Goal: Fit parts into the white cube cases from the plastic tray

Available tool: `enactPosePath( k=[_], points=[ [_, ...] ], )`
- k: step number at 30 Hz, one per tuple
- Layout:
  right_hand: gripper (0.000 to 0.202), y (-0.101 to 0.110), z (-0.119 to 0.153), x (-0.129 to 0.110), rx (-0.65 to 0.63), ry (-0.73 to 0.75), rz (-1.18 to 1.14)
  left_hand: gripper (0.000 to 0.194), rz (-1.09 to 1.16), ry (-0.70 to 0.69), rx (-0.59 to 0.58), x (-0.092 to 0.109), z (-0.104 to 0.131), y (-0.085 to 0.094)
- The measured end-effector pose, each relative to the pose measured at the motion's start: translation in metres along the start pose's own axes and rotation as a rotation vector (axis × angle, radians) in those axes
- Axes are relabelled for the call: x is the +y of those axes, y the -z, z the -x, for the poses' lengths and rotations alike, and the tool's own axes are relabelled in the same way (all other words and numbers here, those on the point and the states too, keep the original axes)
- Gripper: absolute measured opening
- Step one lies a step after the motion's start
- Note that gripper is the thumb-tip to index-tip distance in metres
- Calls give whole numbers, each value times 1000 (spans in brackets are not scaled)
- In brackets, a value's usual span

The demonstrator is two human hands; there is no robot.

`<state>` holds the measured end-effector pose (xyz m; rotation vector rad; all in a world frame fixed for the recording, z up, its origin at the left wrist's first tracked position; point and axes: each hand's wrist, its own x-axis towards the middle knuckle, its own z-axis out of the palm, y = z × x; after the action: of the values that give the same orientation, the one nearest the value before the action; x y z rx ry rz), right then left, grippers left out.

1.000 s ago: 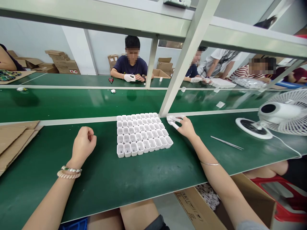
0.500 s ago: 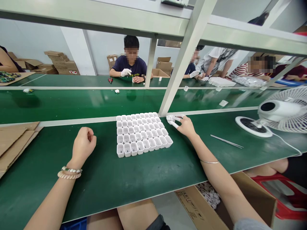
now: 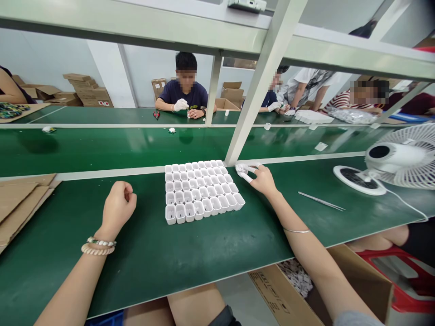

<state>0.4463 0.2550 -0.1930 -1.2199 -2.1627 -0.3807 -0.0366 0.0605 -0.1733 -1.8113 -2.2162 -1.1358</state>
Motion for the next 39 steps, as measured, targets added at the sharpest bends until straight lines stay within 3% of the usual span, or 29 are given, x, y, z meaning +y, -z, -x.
enactPosePath(
  k=[22,29,39],
  points=[
    [41,-2,1,-2,-27,-54,47,12,-21,16,27,2,-2,0],
    [40,1,-2,-7,-87,-44,56,14,-27,28,25,2,-3,1],
    [38,3,-3,-11,-89,-84,63,16,-40,14,-23,2,-5,0]
  ],
)
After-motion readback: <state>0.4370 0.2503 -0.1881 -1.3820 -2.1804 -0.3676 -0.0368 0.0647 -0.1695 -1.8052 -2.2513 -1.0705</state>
